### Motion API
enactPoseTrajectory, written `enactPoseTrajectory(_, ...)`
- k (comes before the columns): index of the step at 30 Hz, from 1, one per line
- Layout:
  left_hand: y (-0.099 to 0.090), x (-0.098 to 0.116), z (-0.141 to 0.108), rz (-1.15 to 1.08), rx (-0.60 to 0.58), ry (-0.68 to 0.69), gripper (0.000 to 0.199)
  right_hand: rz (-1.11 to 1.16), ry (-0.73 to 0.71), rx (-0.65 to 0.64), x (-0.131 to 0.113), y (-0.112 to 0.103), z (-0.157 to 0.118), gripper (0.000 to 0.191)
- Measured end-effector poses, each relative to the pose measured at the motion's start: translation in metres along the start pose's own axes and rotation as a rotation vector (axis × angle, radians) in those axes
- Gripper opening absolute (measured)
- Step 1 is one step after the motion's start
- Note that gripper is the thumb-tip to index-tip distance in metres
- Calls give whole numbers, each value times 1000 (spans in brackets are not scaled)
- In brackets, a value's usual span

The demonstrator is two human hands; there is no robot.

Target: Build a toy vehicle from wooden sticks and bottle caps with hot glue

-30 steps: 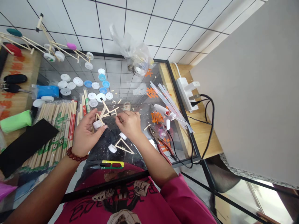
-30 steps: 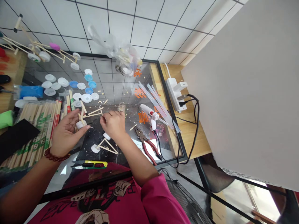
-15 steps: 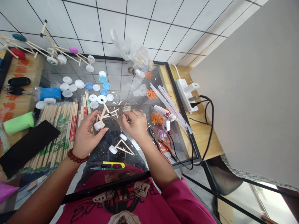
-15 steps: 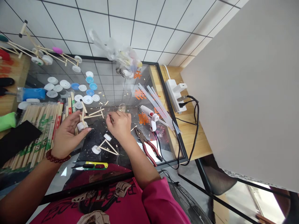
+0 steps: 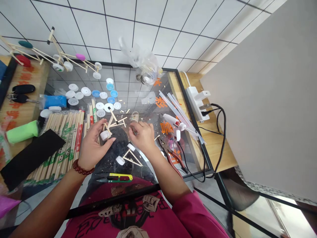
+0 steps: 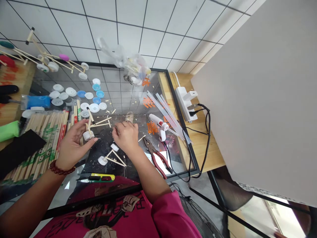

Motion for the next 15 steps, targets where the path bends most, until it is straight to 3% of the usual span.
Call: enactPoseTrajectory(15,2,-3,-2,-30,-4,20,72,4,-15,12,4,-4,-3,14)
Point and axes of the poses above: each hand's wrist, its own z-axis towards the middle knuckle, its own y-axis out of the palm, x = y × z, the point moved 4 cm from there along z, towards the middle knuckle, and after that the axes turned 8 degrees about -x, right-handed, at the moved point
